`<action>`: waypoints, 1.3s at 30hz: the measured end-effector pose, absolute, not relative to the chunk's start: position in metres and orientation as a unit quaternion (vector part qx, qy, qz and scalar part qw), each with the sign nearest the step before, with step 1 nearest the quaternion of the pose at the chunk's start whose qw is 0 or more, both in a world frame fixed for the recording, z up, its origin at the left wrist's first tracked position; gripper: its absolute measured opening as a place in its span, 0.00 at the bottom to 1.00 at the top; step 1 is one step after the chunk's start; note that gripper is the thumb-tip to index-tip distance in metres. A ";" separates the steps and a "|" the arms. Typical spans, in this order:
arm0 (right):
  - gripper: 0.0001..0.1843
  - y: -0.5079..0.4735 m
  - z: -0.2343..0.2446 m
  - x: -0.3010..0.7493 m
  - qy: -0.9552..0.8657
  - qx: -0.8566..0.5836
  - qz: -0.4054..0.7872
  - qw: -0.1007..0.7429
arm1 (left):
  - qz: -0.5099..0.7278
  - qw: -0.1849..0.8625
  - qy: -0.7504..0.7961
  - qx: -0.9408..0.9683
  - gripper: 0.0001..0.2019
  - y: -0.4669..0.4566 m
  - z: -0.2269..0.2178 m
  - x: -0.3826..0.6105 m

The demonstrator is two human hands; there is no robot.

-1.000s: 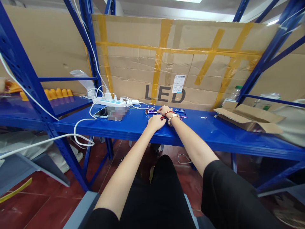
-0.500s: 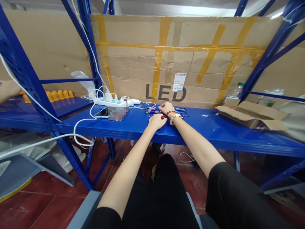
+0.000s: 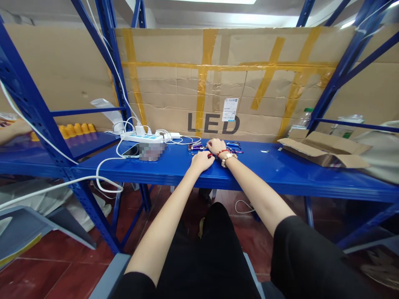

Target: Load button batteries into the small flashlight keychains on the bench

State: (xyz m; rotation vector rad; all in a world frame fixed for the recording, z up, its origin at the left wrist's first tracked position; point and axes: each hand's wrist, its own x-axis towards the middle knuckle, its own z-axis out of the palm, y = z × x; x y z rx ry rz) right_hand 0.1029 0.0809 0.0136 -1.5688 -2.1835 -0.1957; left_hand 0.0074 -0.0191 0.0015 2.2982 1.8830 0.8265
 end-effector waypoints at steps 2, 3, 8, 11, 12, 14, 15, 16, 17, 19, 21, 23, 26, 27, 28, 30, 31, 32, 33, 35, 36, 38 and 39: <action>0.17 0.078 0.009 0.104 -0.796 -0.560 -0.063 0.221 | 0.268 0.030 0.607 0.748 0.12 -0.019 0.002 0.007; 0.17 0.075 0.006 0.107 -0.800 -0.555 -0.058 0.222 | 0.268 0.031 0.605 0.749 0.12 -0.020 0.002 0.007; 0.18 0.057 -0.010 0.135 -0.817 -0.531 -0.029 0.224 | 0.272 0.035 0.604 0.748 0.13 -0.022 0.002 0.006; 0.18 0.052 -0.013 0.147 -0.820 -0.526 -0.015 0.224 | 0.274 0.037 0.606 0.746 0.13 -0.022 0.002 0.006; 0.18 0.052 -0.012 0.149 -0.820 -0.526 -0.012 0.225 | 0.275 0.037 0.606 0.745 0.13 -0.021 0.002 0.007; 0.17 0.052 -0.010 0.149 -0.819 -0.527 -0.007 0.226 | 0.277 0.037 0.607 0.744 0.13 -0.021 0.002 0.007; 0.17 0.052 -0.009 0.148 -0.818 -0.528 -0.005 0.227 | 0.278 0.037 0.607 0.744 0.13 -0.020 0.001 0.007; 0.16 0.052 -0.008 0.148 -0.817 -0.529 -0.003 0.227 | 0.279 0.037 0.607 0.744 0.13 -0.020 0.001 0.007; 0.16 0.052 -0.007 0.147 -0.816 -0.532 -0.001 0.228 | 0.279 0.037 0.606 0.744 0.13 -0.020 0.001 0.007; 0.15 0.050 -0.008 0.147 -0.811 -0.538 0.002 0.229 | 0.280 0.037 0.605 0.744 0.13 -0.019 0.001 0.007; 0.15 0.049 -0.009 0.148 -0.805 -0.547 0.005 0.230 | 0.280 0.036 0.605 0.745 0.12 -0.019 0.001 0.006; 0.16 0.048 -0.011 0.148 -0.797 -0.558 0.008 0.231 | 0.280 0.036 0.605 0.745 0.12 -0.018 0.000 0.006; 0.15 0.052 -0.007 0.140 -0.784 -0.573 0.008 0.237 | 0.279 0.035 0.603 0.747 0.12 -0.017 0.000 0.006; 0.15 0.056 -0.004 0.135 -0.780 -0.578 0.007 0.240 | 0.279 0.035 0.602 0.747 0.12 -0.017 0.000 0.006; 0.15 0.060 0.000 0.129 -0.775 -0.583 0.006 0.243 | 0.279 0.035 0.602 0.747 0.12 -0.018 0.000 0.006; 0.16 0.068 0.009 0.117 -0.765 -0.594 0.003 0.248 | 0.279 0.037 0.602 0.748 0.12 -0.018 0.001 0.007; 0.16 0.073 0.013 0.111 -0.760 -0.600 0.001 0.250 | 0.279 0.038 0.602 0.748 0.13 -0.018 0.001 0.007; 0.16 0.076 0.017 0.107 -0.755 -0.606 0.000 0.251 | 0.279 0.039 0.602 0.747 0.13 -0.019 0.001 0.007; 0.16 0.079 0.020 0.104 -0.752 -0.609 0.000 0.253 | 0.279 0.040 0.602 0.747 0.13 -0.018 0.001 0.007; 0.14 0.081 0.025 0.103 -0.751 -0.610 0.002 0.254 | 0.280 0.040 0.601 0.747 0.12 -0.018 0.001 0.006; 0.13 0.082 0.026 0.104 -0.753 -0.607 0.004 0.253 | 0.280 0.041 0.601 0.748 0.12 -0.018 0.001 0.006; 0.11 0.082 0.027 0.108 -0.760 -0.599 0.010 0.251 | 0.280 0.042 0.599 0.749 0.12 -0.017 0.001 0.006; 0.10 0.082 0.027 0.110 -0.764 -0.595 0.012 0.249 | 0.280 0.042 0.599 0.749 0.12 -0.017 0.001 0.006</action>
